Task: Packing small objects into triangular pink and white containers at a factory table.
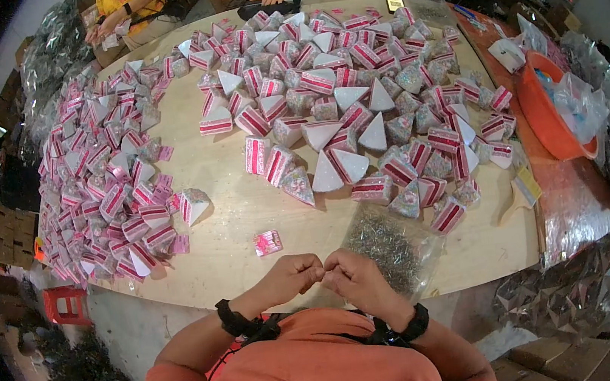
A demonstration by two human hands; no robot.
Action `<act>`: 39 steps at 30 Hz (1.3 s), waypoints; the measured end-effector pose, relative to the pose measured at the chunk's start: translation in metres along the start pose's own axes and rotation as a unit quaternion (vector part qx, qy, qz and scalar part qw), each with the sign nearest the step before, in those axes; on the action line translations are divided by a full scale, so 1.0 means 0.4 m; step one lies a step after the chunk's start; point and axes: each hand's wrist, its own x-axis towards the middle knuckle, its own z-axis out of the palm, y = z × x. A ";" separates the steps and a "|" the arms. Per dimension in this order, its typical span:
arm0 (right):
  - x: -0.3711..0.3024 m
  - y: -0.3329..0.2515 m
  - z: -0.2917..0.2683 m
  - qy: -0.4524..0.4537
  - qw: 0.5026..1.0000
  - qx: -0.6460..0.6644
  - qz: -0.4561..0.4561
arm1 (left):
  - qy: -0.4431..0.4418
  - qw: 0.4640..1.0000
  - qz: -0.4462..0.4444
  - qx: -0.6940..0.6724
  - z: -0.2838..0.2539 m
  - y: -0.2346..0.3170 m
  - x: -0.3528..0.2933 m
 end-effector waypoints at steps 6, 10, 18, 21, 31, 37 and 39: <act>0.000 -0.033 -0.011 0.051 0.927 -0.302 -0.218 | -0.032 0.976 -0.047 -0.213 0.013 -0.004 0.006; -0.015 -0.051 -0.017 0.053 0.923 -0.349 -0.152 | -0.014 0.987 -0.017 -0.161 0.022 0.006 0.023; -0.039 -0.027 -0.056 0.120 0.927 -0.313 -0.168 | 0.277 0.902 0.053 0.326 -0.176 -0.050 0.175; -0.054 -0.014 -0.059 0.134 0.940 -0.280 -0.138 | 0.320 0.845 0.005 0.429 -0.209 -0.078 0.234; -0.104 -0.015 -0.074 0.174 0.949 -0.262 -0.024 | 0.308 0.862 -0.066 0.398 -0.165 -0.156 0.276; -0.096 -0.016 -0.066 0.192 0.950 -0.246 -0.009 | 0.333 0.868 0.046 0.365 -0.121 -0.160 0.228; -0.090 -0.020 -0.063 0.180 0.956 -0.232 0.005 | 0.361 0.864 0.059 0.346 -0.117 -0.177 0.211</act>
